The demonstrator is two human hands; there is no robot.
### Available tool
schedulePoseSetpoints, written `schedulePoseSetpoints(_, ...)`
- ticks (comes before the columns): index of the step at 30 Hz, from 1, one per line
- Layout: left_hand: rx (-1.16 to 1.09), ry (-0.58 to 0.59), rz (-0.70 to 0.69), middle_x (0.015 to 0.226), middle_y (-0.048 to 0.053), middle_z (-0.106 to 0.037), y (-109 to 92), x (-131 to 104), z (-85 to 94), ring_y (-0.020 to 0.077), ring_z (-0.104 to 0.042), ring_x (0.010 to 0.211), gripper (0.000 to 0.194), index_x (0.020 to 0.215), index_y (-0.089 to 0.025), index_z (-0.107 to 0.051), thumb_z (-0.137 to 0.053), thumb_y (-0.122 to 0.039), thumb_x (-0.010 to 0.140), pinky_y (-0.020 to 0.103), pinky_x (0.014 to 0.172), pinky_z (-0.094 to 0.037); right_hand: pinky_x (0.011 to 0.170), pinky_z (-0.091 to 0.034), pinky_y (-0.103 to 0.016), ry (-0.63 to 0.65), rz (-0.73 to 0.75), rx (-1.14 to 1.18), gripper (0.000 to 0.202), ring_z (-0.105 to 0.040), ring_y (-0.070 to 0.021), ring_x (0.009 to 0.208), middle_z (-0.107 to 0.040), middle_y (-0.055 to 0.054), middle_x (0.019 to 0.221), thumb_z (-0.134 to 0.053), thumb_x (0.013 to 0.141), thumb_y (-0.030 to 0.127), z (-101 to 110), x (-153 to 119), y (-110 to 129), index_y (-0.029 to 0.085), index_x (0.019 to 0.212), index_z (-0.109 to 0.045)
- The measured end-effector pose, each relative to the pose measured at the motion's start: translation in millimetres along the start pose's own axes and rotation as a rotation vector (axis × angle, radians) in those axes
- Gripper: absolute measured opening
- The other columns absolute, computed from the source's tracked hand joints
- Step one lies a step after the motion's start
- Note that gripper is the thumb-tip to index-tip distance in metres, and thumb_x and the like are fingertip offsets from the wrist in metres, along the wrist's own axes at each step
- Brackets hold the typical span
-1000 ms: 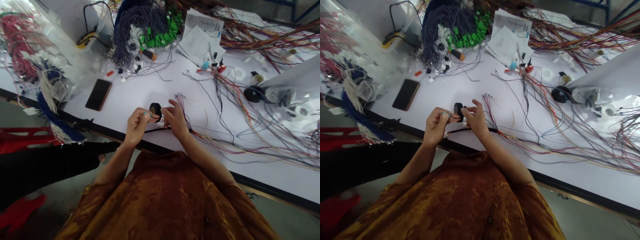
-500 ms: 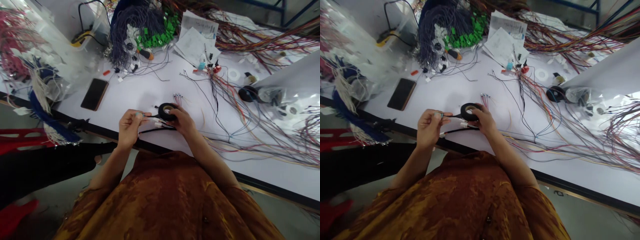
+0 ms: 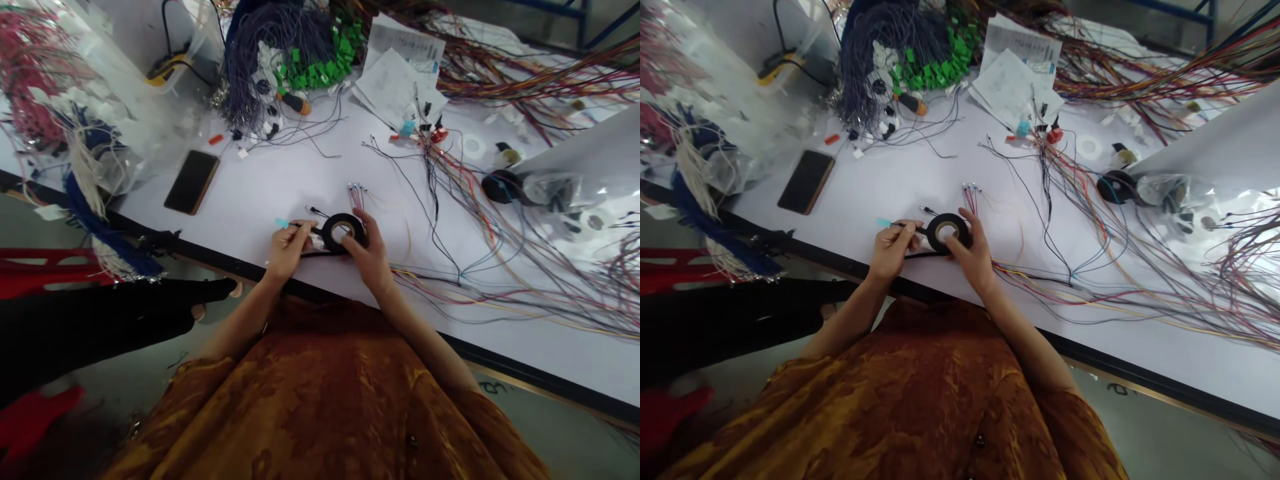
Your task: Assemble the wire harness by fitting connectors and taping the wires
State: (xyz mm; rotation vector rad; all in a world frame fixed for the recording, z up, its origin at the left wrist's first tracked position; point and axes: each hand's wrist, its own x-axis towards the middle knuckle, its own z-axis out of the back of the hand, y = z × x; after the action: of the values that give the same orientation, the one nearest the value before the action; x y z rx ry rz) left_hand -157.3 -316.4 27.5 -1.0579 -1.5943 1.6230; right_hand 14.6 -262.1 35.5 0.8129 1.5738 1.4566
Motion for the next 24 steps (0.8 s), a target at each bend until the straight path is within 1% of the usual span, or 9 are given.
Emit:
schedulePoseSetpoints(3, -0.07, -0.02, 0.114, 0.086, 0.006, -0.074, -9, -1, -1.4, 0.0049, -0.053, 0.045, 0.037, 0.086, -0.015, -0.072, -0.064, -0.052, 0.085, 0.018, 0.039, -0.039, 0.089, -0.055, -0.046, 0.073, 0.253, -0.357, 0.042, -0.06, -0.024, 0.097, -0.062, -0.008, 0.105, -0.062, 0.086, 0.033, 3, -29, 5, 0.03, 0.128, -0.058)
schedulePoseSetpoints(5, -0.03, 0.022, 0.086, 0.095, 0.008, -0.074, -21, -8, -0.6, 0.0094, -0.064, 0.057, 0.037, 0.089, -0.016, -0.072, -0.061, -0.051, 0.089, 0.021, 0.049, -0.051, 0.086, -0.055, -0.042, 0.07, 0.289, -0.403, 0.033, -0.06, -0.0208, 0.09, -0.061, -0.008, 0.105, -0.061, 0.088, 0.033, 0, -35, 12, 0.028, 0.12, -0.061)
schedulePoseSetpoints(9, 0.335, 0.308, -0.313, 0.101, 0.008, -0.075, -44, -29, -1.2, 0.0192, -0.07, 0.095, 0.022, 0.09, -0.021, -0.075, -0.062, -0.039, 0.09, 0.036, 0.09, -0.057, 0.052, -0.05, -0.025, -0.063, 0.01, -0.069, 0.054, -0.052, -0.0107, 0.063, -0.06, -0.006, 0.105, -0.069, 0.081, 0.042, -11, 1, 25, 0.025, 0.128, -0.048)
schedulePoseSetpoints(11, 0.42, 0.347, -0.438, 0.105, 0.008, -0.074, -44, -32, -2.6, 0.0201, -0.068, 0.103, 0.019, 0.091, -0.022, -0.075, -0.062, -0.036, 0.091, 0.037, 0.096, -0.055, 0.043, -0.041, -0.021, -0.046, -0.165, 0.083, 0.057, -0.046, -0.0084, 0.053, -0.059, -0.002, 0.092, -0.066, 0.081, 0.043, -11, 19, 25, 0.025, 0.131, -0.045)
schedulePoseSetpoints(13, 0.354, 0.174, -0.398, 0.105, 0.01, -0.074, -36, -26, -4.1, 0.018, -0.071, 0.093, 0.027, 0.087, -0.019, -0.072, -0.057, -0.04, 0.094, 0.033, 0.085, -0.058, 0.042, -0.039, -0.021, -0.051, -0.232, 0.126, 0.051, -0.044, -0.0087, 0.051, -0.057, -0.001, 0.083, -0.059, 0.085, 0.042, -5, 20, 19, 0.025, 0.131, -0.045)
schedulePoseSetpoints(15, 0.214, -0.02, -0.228, 0.096, 0.01, -0.075, -25, -15, -5.7, 0.0126, -0.07, 0.065, 0.036, 0.085, -0.016, -0.068, -0.052, -0.047, 0.095, 0.025, 0.06, -0.057, 0.049, -0.046, -0.025, -0.078, -0.125, 0.038, 0.049, -0.051, -0.0115, 0.059, -0.058, -0.002, 0.087, -0.057, 0.086, 0.04, 4, 3, 11, 0.027, 0.132, -0.047)
schedulePoseSetpoints(18, 0.051, -0.047, -0.009, 0.082, 0.006, -0.075, -18, -4, -8.9, 0.0082, -0.059, 0.043, 0.04, 0.092, -0.016, -0.064, -0.051, -0.055, 0.093, 0.019, 0.041, -0.048, 0.068, -0.054, -0.031, -0.017, 0.141, -0.197, 0.045, -0.059, -0.016, 0.081, -0.059, -0.006, 0.104, -0.066, 0.082, 0.037, 13, -31, 7, 0.028, 0.126, -0.056)
schedulePoseSetpoints(21, 0.104, 0.067, -0.086, 0.086, 0.007, -0.074, -32, -10, -13.3, 0.0144, -0.071, 0.065, 0.039, 0.092, -0.017, -0.065, -0.052, -0.054, 0.093, 0.025, 0.06, -0.059, 0.062, -0.053, -0.027, -0.033, 0.142, -0.158, 0.049, -0.057, -0.0123, 0.075, -0.057, -0.007, 0.115, -0.069, 0.081, 0.038, 5, -35, 14, 0.027, 0.126, -0.054)
schedulePoseSetpoints(24, 0.33, 0.251, -0.287, 0.093, 0.007, -0.074, -50, -26, -14.5, 0.0186, -0.071, 0.09, 0.034, 0.084, -0.019, -0.071, -0.055, -0.047, 0.094, 0.031, 0.086, -0.059, 0.044, -0.044, -0.02, -0.08, -0.074, 0.089, 0.066, -0.049, -0.007, 0.058, -0.058, -0.003, 0.104, -0.068, 0.079, 0.042, -5, -5, 19, 0.026, 0.136, -0.039)
